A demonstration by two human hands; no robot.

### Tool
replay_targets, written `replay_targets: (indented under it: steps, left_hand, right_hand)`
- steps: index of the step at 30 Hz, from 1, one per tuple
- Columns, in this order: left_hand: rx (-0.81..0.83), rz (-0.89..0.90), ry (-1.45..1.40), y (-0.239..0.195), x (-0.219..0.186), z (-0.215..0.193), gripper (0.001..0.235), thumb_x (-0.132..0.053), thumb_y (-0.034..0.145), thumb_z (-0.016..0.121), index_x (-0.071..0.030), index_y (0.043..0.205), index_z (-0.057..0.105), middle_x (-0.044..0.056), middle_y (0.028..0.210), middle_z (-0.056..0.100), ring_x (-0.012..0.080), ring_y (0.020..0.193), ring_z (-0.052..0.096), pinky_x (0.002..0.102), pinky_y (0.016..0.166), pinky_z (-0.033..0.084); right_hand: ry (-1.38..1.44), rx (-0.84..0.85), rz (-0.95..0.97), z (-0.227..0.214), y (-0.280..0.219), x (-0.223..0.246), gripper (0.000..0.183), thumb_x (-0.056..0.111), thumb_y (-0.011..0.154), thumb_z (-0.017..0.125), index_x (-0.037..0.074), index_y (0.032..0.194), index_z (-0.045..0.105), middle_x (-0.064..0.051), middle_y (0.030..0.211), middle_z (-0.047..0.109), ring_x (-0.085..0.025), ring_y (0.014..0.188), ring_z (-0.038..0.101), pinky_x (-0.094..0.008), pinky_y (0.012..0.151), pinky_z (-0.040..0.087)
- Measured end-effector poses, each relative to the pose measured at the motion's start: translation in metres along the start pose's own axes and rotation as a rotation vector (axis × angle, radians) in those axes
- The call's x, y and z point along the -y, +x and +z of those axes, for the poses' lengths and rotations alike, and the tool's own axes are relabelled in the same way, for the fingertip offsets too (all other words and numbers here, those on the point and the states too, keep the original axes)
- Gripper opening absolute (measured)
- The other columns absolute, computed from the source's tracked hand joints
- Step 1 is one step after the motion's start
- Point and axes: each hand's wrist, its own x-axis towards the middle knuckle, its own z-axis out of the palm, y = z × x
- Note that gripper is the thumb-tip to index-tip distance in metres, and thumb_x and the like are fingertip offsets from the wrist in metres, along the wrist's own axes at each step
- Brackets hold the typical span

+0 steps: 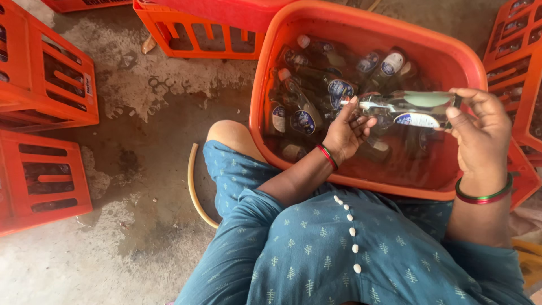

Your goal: The person sits cross-legged on the floor and washes glass bottles in a red tub filled with water. They repeatedly pick up bottles, rinse them by hand, and place them back into the tub. Orange crates are visible nearby.

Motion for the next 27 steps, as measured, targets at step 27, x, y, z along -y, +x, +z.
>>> replay_targets:
  steps: [27]
  left_hand:
    - [0.124, -0.099, 0.326, -0.017, 0.003, 0.012, 0.080, -0.080, 0.088, 0.055, -0.002, 0.096, 0.065, 0.008, 0.080, 0.070, 0.0126, 0.064, 0.061, 0.026, 0.061, 0.049]
  right_hand:
    - [0.132, 0.007, -0.004, -0.033, -0.002, -0.024, 0.028, 0.014, 0.114, 0.072, 0.003, 0.132, 0.053, -0.008, 0.108, 0.063, -0.013, 0.068, 0.061, -0.023, 0.052, 0.049]
